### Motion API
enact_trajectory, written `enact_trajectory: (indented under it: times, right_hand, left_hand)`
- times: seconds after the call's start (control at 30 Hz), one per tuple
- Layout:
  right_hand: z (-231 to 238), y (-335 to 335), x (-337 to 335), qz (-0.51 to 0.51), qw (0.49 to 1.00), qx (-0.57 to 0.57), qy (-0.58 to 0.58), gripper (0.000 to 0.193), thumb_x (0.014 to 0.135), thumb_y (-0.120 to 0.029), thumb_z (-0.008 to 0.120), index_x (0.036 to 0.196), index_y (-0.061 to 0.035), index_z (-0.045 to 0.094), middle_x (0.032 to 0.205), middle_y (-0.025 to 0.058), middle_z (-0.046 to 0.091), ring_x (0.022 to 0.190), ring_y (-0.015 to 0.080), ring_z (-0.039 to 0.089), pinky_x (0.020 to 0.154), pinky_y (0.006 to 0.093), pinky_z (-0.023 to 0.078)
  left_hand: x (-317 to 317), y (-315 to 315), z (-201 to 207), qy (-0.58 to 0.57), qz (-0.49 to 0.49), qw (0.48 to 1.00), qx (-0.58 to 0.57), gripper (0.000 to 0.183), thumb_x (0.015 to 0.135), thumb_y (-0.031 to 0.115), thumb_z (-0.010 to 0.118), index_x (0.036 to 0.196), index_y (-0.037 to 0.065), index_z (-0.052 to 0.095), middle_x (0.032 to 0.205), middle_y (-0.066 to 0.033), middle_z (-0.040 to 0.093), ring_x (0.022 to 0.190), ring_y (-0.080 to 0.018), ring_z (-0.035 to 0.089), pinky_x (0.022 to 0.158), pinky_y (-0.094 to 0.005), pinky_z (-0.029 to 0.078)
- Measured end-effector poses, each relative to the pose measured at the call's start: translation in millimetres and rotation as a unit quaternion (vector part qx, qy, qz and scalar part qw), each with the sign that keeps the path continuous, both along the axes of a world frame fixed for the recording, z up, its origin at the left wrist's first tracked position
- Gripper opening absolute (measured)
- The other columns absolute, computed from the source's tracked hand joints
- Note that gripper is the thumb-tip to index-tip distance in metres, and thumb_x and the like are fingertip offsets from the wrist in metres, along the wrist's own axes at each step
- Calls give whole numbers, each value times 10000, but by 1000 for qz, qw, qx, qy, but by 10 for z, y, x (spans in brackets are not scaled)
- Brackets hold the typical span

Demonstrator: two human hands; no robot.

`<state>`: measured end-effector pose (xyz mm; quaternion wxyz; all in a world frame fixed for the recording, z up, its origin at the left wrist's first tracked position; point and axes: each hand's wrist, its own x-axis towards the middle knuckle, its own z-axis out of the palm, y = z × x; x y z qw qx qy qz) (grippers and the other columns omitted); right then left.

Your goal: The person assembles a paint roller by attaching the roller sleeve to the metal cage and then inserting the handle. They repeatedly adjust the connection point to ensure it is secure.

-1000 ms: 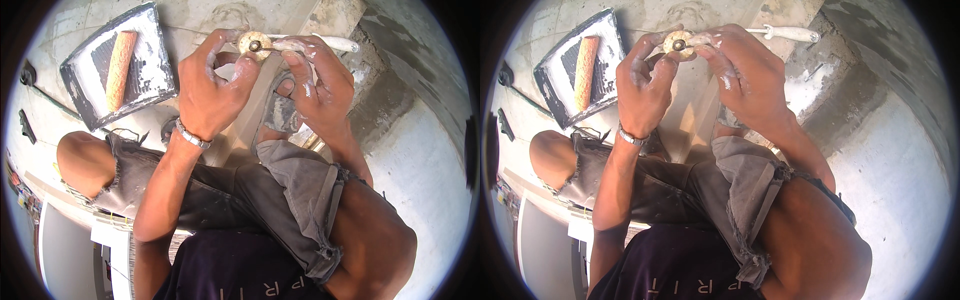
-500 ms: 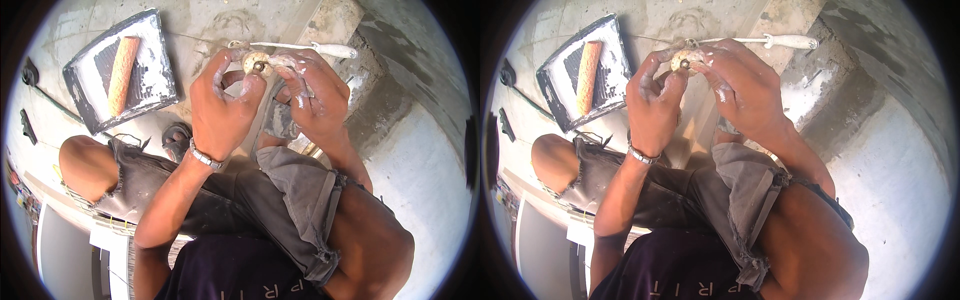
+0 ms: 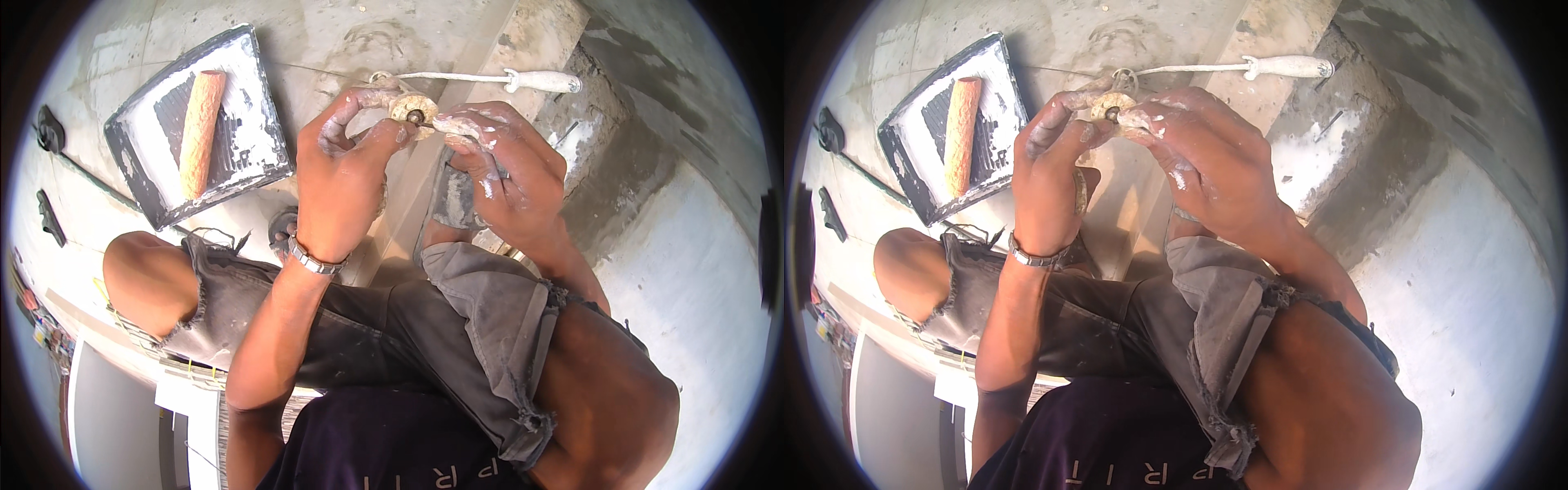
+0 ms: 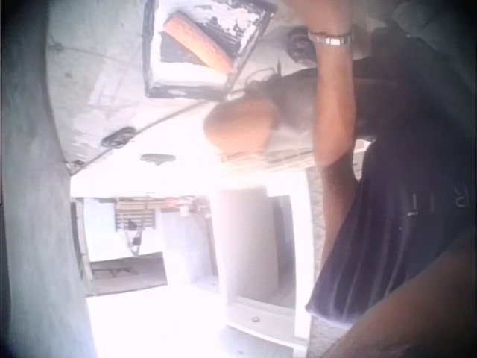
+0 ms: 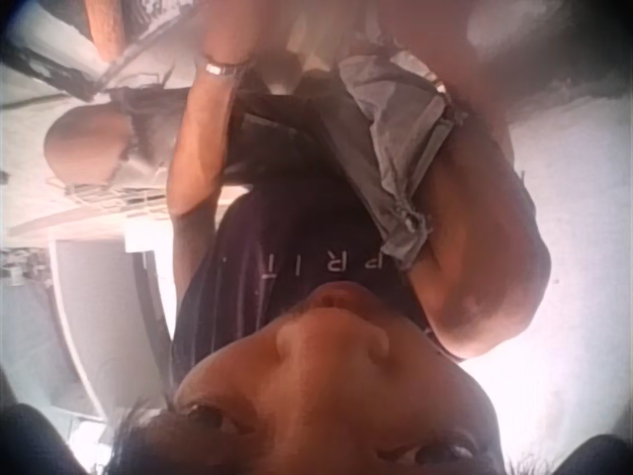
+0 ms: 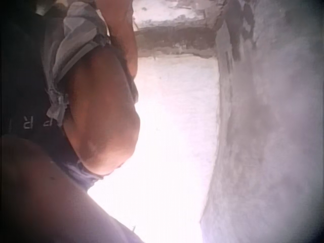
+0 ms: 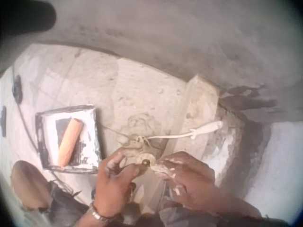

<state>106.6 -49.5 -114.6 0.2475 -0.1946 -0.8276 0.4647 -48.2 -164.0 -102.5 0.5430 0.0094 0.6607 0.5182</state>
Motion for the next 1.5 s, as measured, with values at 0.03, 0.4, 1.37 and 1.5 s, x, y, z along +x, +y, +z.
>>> enact_trajectory:
  times: [0.03, 0.4, 1.37, 1.5]
  right_hand:
    - [-5, -8, 5, -1, 1000, -3, 13, 236, 864, 143, 725, 1092, 98, 685, 1073, 230, 746, 930, 332, 732, 755, 369, 602]
    - [49, 6, -30, 29, 996, 79, -27, 300, 812, 180, 689, 1098, 91, 690, 1063, 226, 743, 919, 347, 735, 770, 366, 610]
    - [76, 165, -98, -84, 981, -160, -71, 154, 1005, -79, 710, 1069, 54, 666, 917, 121, 695, 781, 165, 635, 715, 291, 516]
    - [37, 189, -138, -58, 994, -84, -34, 168, 972, -47, 734, 1081, 63, 669, 906, 134, 685, 773, 207, 637, 703, 312, 524]
  left_hand:
    - [-12, -65, -71, -11, -3, 1000, 3, 322, 1032, 170, 565, 1290, -8, 637, 1082, -110, 734, 956, -144, 688, 539, -209, 445]
    - [-115, -32, -56, 55, -66, 996, 1, 262, 969, 113, 605, 1147, -36, 726, 931, -59, 735, 856, -87, 651, 722, -280, 503]
    - [-236, 68, -168, 287, -261, 917, 88, 342, 927, 84, 636, 1250, -27, 627, 1014, -124, 749, 958, -205, 752, 805, -333, 572]
    - [-143, 80, -220, 283, -201, 934, 90, 360, 938, 127, 621, 1262, -27, 645, 988, -153, 744, 884, -237, 728, 727, -340, 551]
